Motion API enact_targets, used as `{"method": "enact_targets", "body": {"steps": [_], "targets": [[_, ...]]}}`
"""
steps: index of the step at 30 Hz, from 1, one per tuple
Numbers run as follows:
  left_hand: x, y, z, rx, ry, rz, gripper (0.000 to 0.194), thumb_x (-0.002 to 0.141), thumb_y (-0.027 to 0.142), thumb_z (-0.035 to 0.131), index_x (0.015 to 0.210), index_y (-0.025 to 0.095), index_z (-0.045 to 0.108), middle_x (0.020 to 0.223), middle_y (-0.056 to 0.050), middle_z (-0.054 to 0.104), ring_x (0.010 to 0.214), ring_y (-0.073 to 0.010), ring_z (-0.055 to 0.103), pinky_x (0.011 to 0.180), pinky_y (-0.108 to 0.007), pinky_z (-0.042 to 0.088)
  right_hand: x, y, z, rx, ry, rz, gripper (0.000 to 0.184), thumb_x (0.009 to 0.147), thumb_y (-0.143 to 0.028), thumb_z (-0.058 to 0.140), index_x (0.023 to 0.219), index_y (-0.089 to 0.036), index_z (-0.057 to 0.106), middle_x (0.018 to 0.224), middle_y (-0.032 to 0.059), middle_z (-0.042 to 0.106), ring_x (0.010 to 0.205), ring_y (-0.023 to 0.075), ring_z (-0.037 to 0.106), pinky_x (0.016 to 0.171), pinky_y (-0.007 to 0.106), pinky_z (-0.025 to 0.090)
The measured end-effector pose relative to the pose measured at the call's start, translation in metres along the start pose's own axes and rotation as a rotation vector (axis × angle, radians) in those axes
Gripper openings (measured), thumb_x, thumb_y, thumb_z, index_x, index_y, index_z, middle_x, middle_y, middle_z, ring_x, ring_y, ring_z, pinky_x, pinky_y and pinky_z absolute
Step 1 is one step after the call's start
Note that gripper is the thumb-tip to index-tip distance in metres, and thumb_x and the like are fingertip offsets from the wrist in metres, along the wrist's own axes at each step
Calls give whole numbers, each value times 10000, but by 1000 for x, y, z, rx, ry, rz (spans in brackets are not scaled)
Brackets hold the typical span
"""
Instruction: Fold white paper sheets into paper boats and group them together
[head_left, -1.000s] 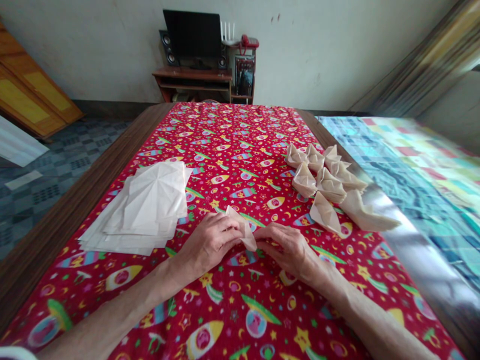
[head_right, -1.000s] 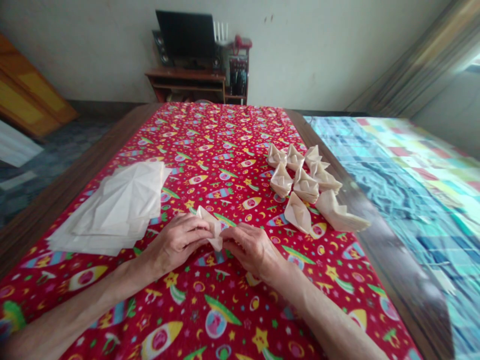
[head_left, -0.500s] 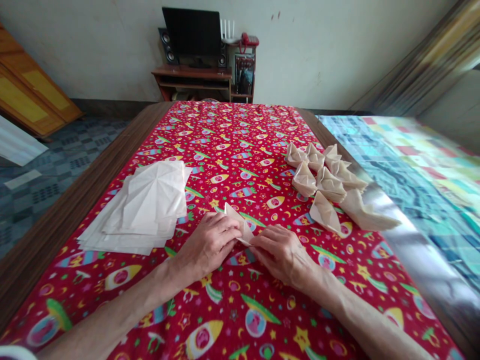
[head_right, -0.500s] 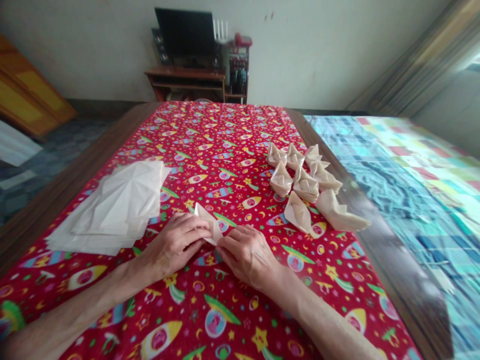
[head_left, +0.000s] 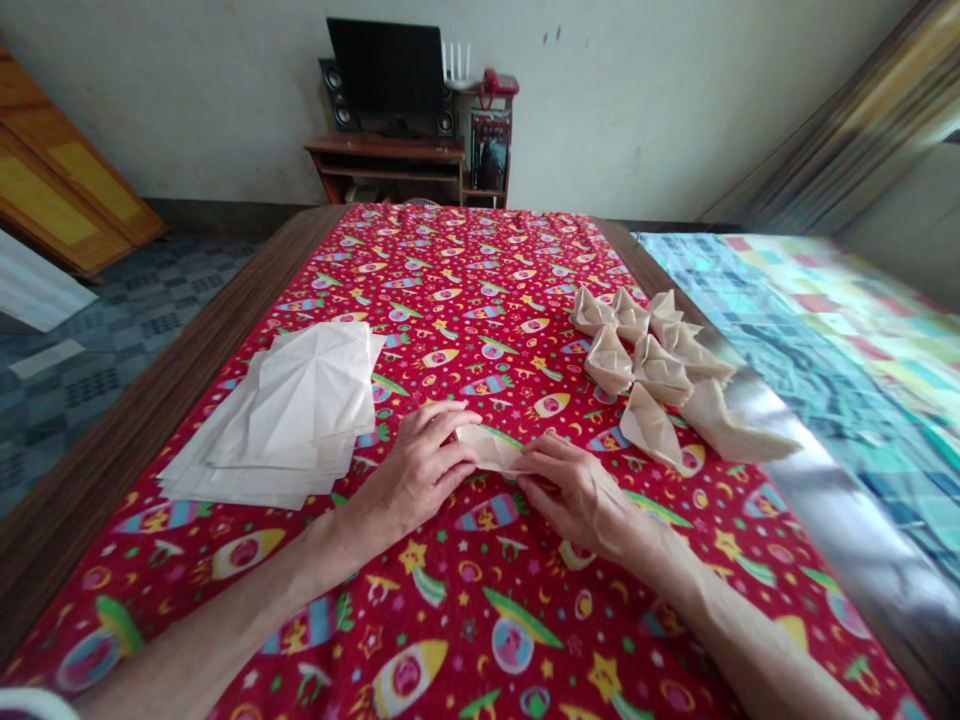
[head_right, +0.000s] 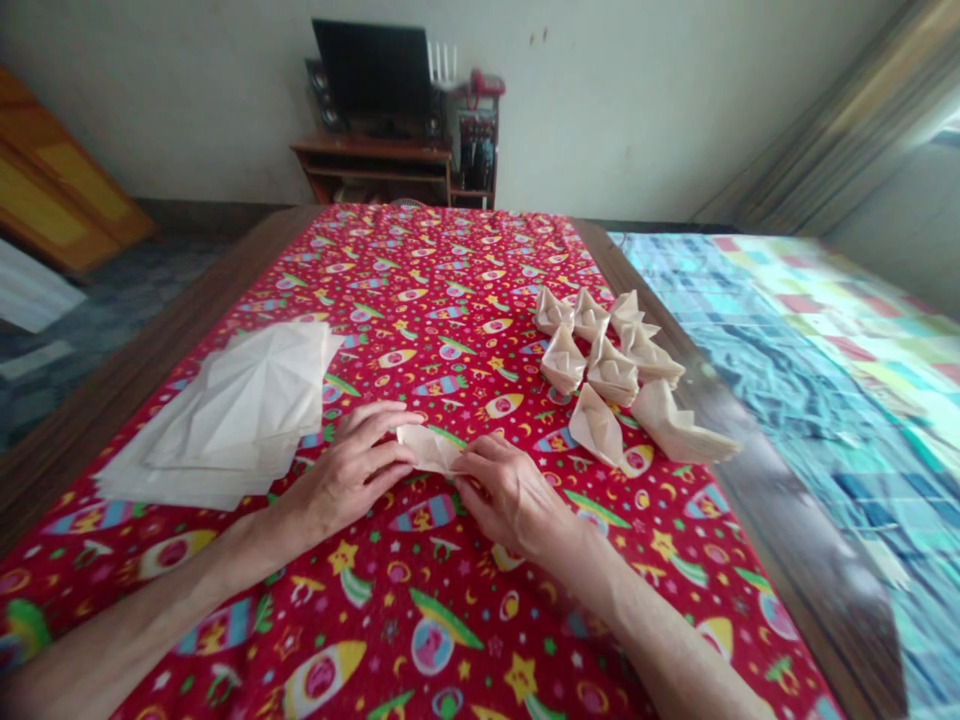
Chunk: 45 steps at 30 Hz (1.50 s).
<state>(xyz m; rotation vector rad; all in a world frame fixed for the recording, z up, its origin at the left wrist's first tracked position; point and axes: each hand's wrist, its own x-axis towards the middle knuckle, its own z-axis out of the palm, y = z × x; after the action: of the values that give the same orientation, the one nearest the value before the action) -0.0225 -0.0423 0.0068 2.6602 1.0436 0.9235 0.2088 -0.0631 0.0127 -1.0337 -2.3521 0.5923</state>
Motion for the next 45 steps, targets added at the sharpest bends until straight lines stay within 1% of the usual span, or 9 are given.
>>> {"method": "enact_targets", "body": {"steps": [10, 17, 21, 27, 31, 36, 38, 40, 45], "targets": [[-4, -1, -2, 21, -14, 26, 25, 843, 170, 620, 847, 180, 643, 1200, -60, 585, 1168, -238, 452, 983, -437, 408, 0, 6, 1, 38, 20, 20, 184, 899, -178, 489, 856, -164, 667, 823, 54, 607, 713, 131, 548, 624, 228, 424], [-1, 0, -2, -30, 29, 9, 84, 832, 202, 642, 757, 171, 622, 1083, -55, 632, 1108, -238, 496, 956, -436, 423, 4, 13, -11, 210, 10, 292, 162, 878, -260, 561, 780, -179, 662, 718, -5, 639, 644, 112, 569, 593, 209, 410], [-3, 0, 1, -65, 21, -16, 76, 845, 211, 626, 778, 176, 617, 1110, -60, 609, 1128, -232, 495, 973, -417, 415, 4, 13, -9, 164, 10, 305, 243, 907, -298, 513, 747, -173, 647, 680, -8, 628, 609, 105, 552, 580, 210, 391], [-5, -2, 6, -258, -34, -162, 40, 849, 170, 600, 824, 164, 569, 947, -43, 627, 846, -138, 612, 747, -239, 486, 3, 12, -5, 94, 23, 227, 239, 912, -267, 482, 761, -168, 639, 710, 11, 627, 626, 107, 550, 592, 208, 391], [-4, -2, 8, -213, -27, -253, 158, 830, 156, 594, 689, 167, 524, 711, 7, 582, 657, -115, 573, 618, -217, 438, 3, 11, -5, 60, 59, 328, 224, 874, -257, 522, 696, -175, 630, 622, -10, 606, 550, 97, 526, 523, 201, 359], [-1, 0, 12, -132, -46, -384, 143, 796, 163, 617, 688, 179, 525, 667, 28, 582, 602, -107, 565, 568, -207, 422, 4, 12, -1, 65, 135, 457, 155, 812, -255, 592, 686, -182, 644, 569, -26, 609, 491, 91, 515, 477, 197, 345], [-1, 1, 13, -82, -65, -437, 78, 793, 175, 628, 839, 197, 569, 714, 27, 614, 647, -124, 595, 606, -220, 456, 4, 14, 1, 60, 161, 462, 140, 801, -257, 602, 685, -185, 629, 575, -26, 617, 498, 97, 530, 483, 199, 356], [-1, 2, 14, -5, -50, -401, 249, 805, 185, 622, 1045, 209, 561, 853, -4, 648, 791, -161, 624, 727, -272, 494, 3, 16, 3, 47, 187, 438, 89, 784, -238, 613, 709, -190, 614, 605, -25, 632, 521, 104, 551, 504, 203, 377], [-1, 7, 10, 138, -129, 7, 474, 892, 86, 433, 1338, 244, 429, 1366, -47, 488, 1297, -232, 397, 1070, -432, 344, 4, 16, 3, 60, 245, 408, 53, 765, -189, 603, 716, -204, 592, 646, -25, 664, 542, 109, 572, 513, 205, 400]]}}
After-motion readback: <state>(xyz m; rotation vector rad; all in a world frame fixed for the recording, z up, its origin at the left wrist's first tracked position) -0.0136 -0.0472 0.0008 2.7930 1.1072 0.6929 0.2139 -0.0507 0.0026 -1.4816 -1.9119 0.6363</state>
